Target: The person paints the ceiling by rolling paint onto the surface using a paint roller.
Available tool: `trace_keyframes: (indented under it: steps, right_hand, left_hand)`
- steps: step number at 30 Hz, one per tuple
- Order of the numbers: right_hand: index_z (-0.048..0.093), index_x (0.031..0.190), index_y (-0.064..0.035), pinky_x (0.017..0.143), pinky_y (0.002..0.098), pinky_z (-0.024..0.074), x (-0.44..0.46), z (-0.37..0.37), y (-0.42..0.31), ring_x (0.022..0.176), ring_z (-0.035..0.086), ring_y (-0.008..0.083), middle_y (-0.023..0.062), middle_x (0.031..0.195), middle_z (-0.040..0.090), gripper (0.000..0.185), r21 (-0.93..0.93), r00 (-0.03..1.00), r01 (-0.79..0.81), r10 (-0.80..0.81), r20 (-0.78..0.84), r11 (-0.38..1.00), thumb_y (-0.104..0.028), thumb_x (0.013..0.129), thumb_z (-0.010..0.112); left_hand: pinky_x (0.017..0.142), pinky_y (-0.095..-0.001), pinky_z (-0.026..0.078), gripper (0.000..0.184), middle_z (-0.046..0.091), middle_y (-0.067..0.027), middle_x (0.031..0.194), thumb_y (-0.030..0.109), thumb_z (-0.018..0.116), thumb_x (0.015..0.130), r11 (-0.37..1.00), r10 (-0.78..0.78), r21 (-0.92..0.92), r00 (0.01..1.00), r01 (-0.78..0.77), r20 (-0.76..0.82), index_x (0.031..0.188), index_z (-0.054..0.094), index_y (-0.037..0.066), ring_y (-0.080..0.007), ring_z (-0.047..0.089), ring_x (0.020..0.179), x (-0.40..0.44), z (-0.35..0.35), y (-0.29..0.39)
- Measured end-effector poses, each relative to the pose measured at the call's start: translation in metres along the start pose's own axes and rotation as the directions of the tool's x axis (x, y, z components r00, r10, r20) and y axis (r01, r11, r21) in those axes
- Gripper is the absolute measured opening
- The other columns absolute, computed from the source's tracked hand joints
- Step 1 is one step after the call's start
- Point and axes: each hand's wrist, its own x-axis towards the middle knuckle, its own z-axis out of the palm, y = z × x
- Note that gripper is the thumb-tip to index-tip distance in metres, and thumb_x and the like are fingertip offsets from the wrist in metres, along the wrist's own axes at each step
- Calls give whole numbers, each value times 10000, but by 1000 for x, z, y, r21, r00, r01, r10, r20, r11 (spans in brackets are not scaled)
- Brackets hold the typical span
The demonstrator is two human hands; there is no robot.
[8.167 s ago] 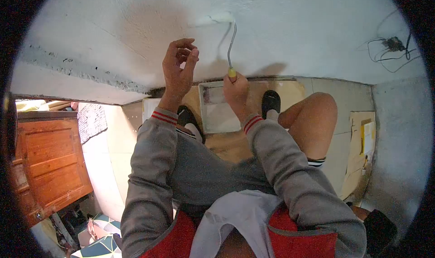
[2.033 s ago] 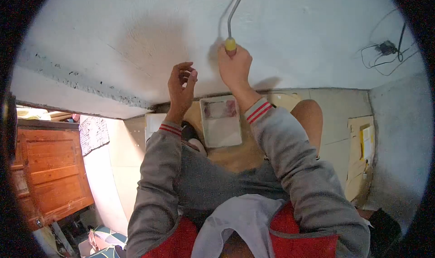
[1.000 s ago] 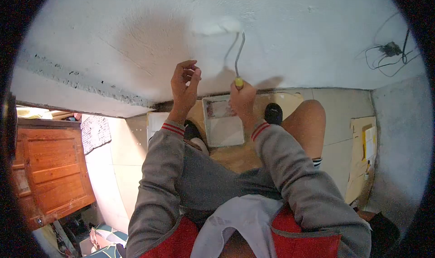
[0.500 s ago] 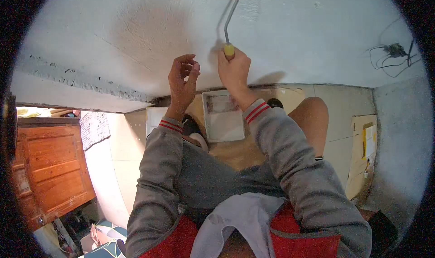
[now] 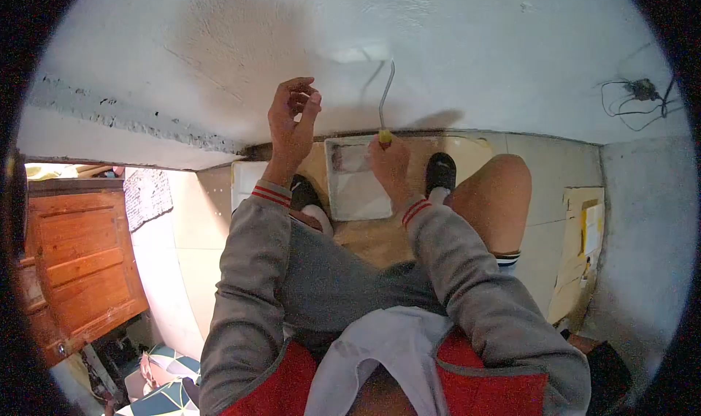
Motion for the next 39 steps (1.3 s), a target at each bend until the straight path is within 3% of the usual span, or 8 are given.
trace_keyframes:
  steps: [4, 6, 10, 13, 18, 21, 28, 39]
  right_hand:
    - [681, 783, 15, 613, 455, 534, -9, 3, 17, 592, 687, 286, 130, 652, 670, 370, -85, 998, -48, 45, -36, 995, -308, 963, 679]
    - [694, 783, 21, 611, 444, 543, -8, 4, 17, 600, 691, 267, 122, 656, 681, 381, 68, 998, -53, 55, -26, 996, -316, 961, 681]
    - [672, 767, 19, 593, 437, 537, -6, -4, -9, 591, 682, 251, 95, 637, 668, 381, 27, 997, 14, -12, -80, 1000, -308, 964, 680]
    - [657, 789, 22, 563, 420, 521, 6, -25, -45, 603, 693, 217, 75, 622, 635, 356, 90, 996, -80, 84, -39, 993, -283, 973, 669]
    - [622, 796, 27, 572, 356, 478, 32, -37, -65, 574, 548, 121, 52, 600, 559, 360, 130, 979, 173, -157, -128, 976, -270, 992, 676]
    - [592, 789, 35, 575, 363, 449, 20, -60, -111, 570, 454, 139, 63, 596, 539, 375, 164, 995, 80, -68, -77, 983, -267, 992, 683]
    - [582, 763, 22, 549, 396, 440, 24, -34, -63, 560, 485, 139, 50, 593, 534, 368, 117, 986, 151, -140, -94, 982, -253, 985, 683]
    - [665, 782, 61, 621, 487, 521, 7, 15, 59, 629, 678, 294, 175, 654, 645, 456, -90, 995, -97, 95, -31, 991, -360, 953, 700]
  left_hand:
    - [735, -262, 560, 259, 672, -58, 998, 58, 669, 995, 1000, -16, -17, 1000, 16, -2, 1244, 613, 18, -104, 640, 821, 1, 4, -1]
    - [736, -262, 562, 260, 672, -59, 1003, 57, 670, 995, 1000, -10, -5, 1000, 10, 2, 1245, 612, 17, -103, 640, 822, 2, 6, 1]
    - [734, -263, 563, 249, 669, -54, 997, 45, 657, 1001, 1000, -1, 17, 1000, 1, -1, 1244, 609, 18, -102, 639, 825, 2, 6, 1]
    - [733, -263, 563, 248, 665, -51, 993, 45, 654, 1005, 1000, 4, 6, 1000, -4, 4, 1246, 603, 19, -101, 639, 823, 2, 6, -2]
    - [737, -264, 565, 253, 661, -49, 989, 45, 655, 1005, 1000, 4, 8, 1000, -4, 8, 1250, 595, 15, -101, 637, 820, 2, 8, -5]
    - [745, -268, 569, 255, 662, -48, 991, 42, 656, 1003, 1000, 1, -2, 1000, -1, 30, 1248, 594, 9, -103, 637, 822, 1, 8, -6]
    - [751, -272, 571, 258, 667, -55, 1000, 63, 666, 1003, 1000, -13, 24, 999, 13, 30, 1249, 606, 11, -108, 638, 822, 2, 9, -9]
    - [753, -279, 578, 265, 671, -59, 1003, 90, 677, 1006, 999, -13, 31, 999, 12, 36, 1251, 607, 14, -111, 642, 835, 1, 11, -7]
